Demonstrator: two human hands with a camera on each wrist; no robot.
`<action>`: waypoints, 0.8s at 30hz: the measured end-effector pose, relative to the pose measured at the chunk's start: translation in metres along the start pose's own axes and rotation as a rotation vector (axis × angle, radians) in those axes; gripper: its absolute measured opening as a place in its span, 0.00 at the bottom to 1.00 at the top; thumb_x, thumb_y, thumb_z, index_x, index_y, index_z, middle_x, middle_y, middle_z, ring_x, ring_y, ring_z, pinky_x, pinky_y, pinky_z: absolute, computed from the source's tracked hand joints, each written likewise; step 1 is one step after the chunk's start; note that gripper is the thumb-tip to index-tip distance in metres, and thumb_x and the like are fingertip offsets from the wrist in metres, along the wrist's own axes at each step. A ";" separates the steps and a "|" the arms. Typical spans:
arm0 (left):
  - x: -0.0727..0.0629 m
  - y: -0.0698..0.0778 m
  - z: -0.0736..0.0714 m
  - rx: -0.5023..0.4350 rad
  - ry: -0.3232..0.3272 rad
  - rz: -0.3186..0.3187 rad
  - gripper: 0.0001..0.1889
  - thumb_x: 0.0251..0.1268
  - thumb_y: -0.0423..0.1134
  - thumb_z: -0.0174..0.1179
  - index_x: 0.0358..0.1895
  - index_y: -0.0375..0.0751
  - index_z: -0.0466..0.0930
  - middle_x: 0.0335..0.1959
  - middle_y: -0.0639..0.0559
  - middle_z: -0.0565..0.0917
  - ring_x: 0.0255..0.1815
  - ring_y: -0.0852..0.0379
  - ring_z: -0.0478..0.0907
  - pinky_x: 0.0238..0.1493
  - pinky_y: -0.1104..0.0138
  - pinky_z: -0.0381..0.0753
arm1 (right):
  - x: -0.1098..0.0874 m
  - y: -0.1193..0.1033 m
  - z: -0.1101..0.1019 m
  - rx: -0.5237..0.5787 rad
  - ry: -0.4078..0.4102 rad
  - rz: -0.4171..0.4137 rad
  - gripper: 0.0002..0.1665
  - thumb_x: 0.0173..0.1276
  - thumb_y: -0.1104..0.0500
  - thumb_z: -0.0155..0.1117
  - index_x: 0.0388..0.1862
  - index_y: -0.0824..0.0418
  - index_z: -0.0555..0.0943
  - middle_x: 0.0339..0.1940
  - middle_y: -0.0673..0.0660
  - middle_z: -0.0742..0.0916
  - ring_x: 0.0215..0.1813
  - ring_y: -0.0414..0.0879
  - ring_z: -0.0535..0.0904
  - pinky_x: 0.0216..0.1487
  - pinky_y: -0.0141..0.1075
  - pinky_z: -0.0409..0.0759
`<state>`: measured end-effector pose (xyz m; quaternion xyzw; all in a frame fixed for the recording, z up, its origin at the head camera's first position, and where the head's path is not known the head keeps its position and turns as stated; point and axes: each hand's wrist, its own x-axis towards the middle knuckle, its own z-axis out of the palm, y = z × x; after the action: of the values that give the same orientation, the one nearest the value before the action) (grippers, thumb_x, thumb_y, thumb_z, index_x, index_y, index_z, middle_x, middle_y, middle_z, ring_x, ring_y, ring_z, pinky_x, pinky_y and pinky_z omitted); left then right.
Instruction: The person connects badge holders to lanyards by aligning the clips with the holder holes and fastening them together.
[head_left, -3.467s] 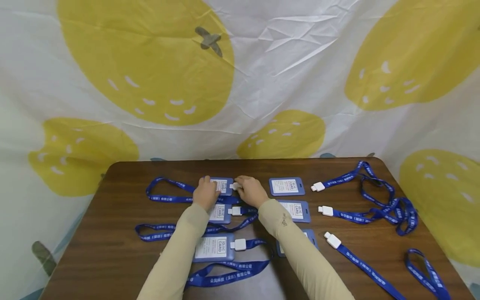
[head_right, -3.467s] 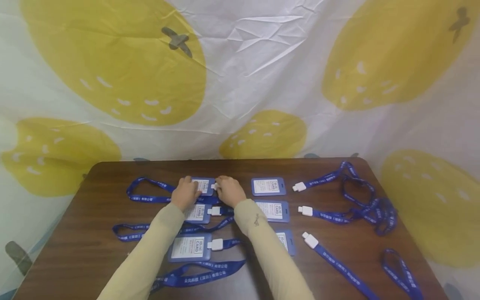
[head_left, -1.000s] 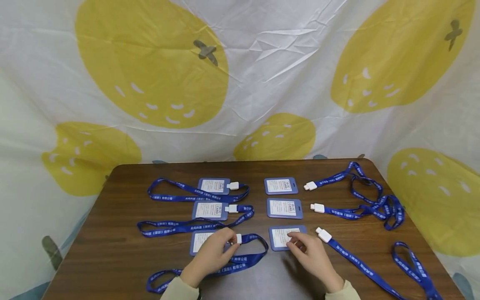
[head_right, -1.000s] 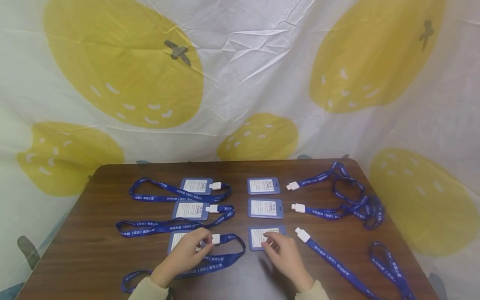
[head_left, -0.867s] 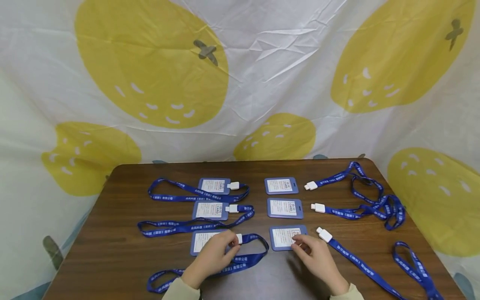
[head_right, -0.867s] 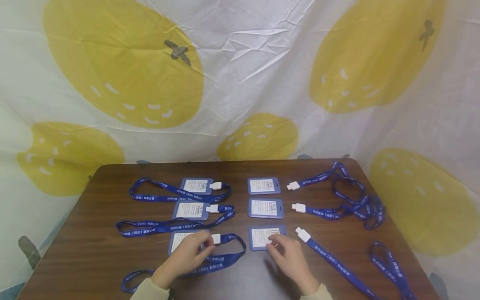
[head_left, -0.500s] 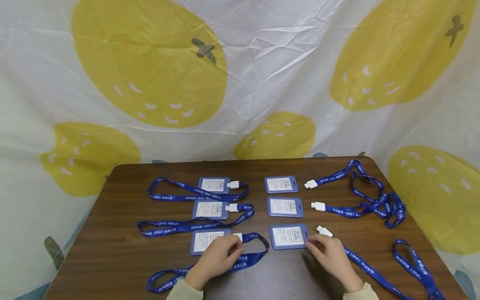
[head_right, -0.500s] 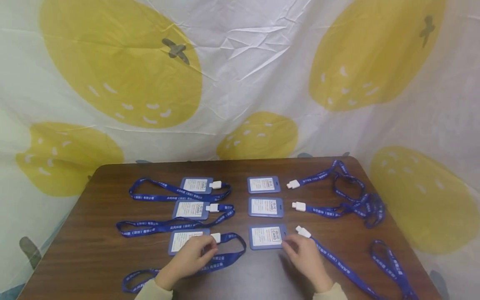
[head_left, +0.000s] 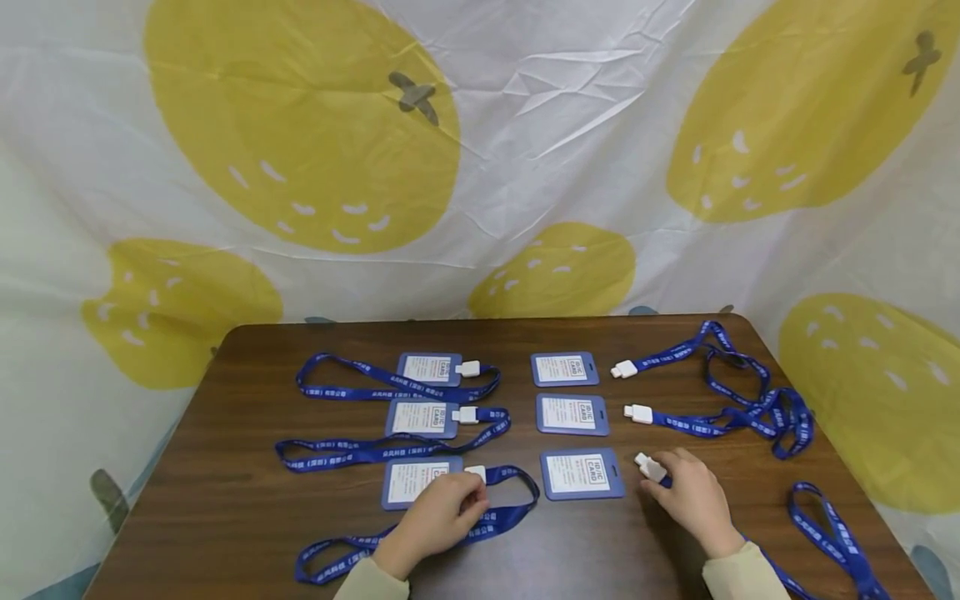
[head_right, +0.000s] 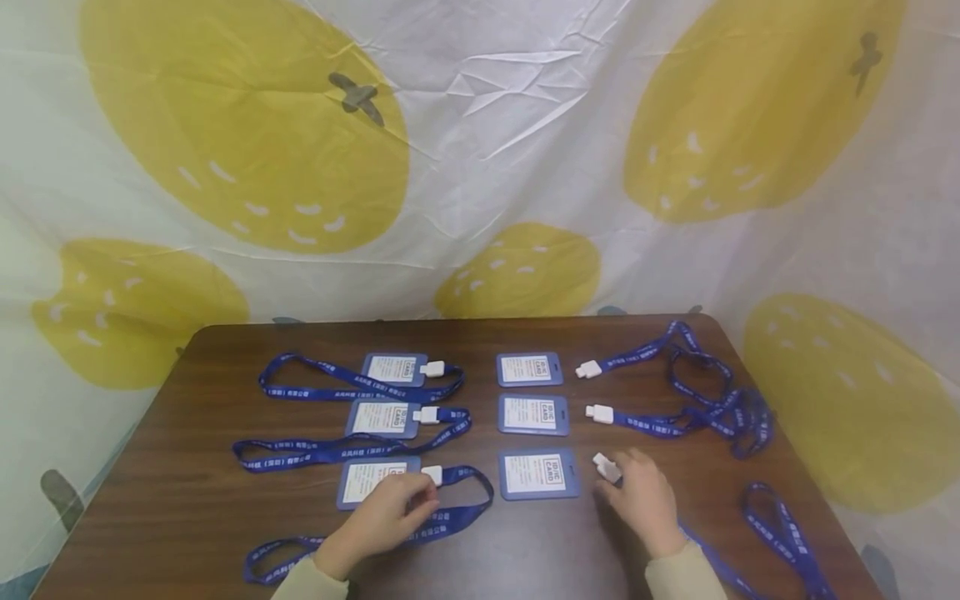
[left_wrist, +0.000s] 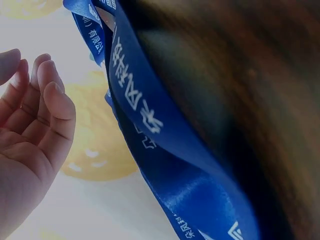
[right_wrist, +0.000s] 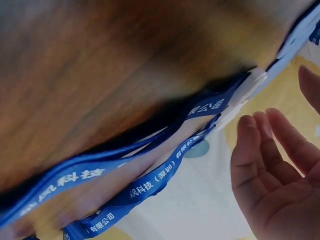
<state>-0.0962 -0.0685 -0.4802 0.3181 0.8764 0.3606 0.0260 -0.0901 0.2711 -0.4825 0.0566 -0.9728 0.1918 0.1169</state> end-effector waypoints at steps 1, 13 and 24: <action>0.001 0.000 0.000 0.000 -0.004 -0.001 0.07 0.55 0.30 0.60 0.24 0.44 0.73 0.19 0.62 0.70 0.21 0.68 0.64 0.23 0.75 0.68 | 0.001 0.001 0.000 -0.006 -0.023 0.008 0.22 0.43 0.60 0.75 0.37 0.69 0.81 0.31 0.60 0.81 0.32 0.56 0.78 0.29 0.49 0.75; 0.007 0.004 0.003 -0.026 -0.055 -0.012 0.07 0.56 0.31 0.59 0.24 0.44 0.74 0.20 0.62 0.71 0.22 0.68 0.65 0.24 0.76 0.69 | 0.011 0.011 0.002 -0.103 -0.143 0.001 0.17 0.45 0.59 0.74 0.34 0.65 0.82 0.24 0.56 0.78 0.27 0.50 0.75 0.22 0.43 0.71; 0.023 0.014 0.005 0.057 -0.078 0.042 0.09 0.58 0.33 0.59 0.22 0.47 0.71 0.19 0.63 0.68 0.22 0.67 0.63 0.23 0.76 0.65 | 0.011 0.013 0.006 -0.105 -0.106 -0.033 0.14 0.45 0.63 0.73 0.33 0.65 0.82 0.25 0.57 0.80 0.27 0.53 0.77 0.24 0.47 0.74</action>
<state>-0.1057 -0.0450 -0.4709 0.3509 0.8778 0.3232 0.0437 -0.1044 0.2800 -0.4896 0.0765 -0.9853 0.1353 0.0709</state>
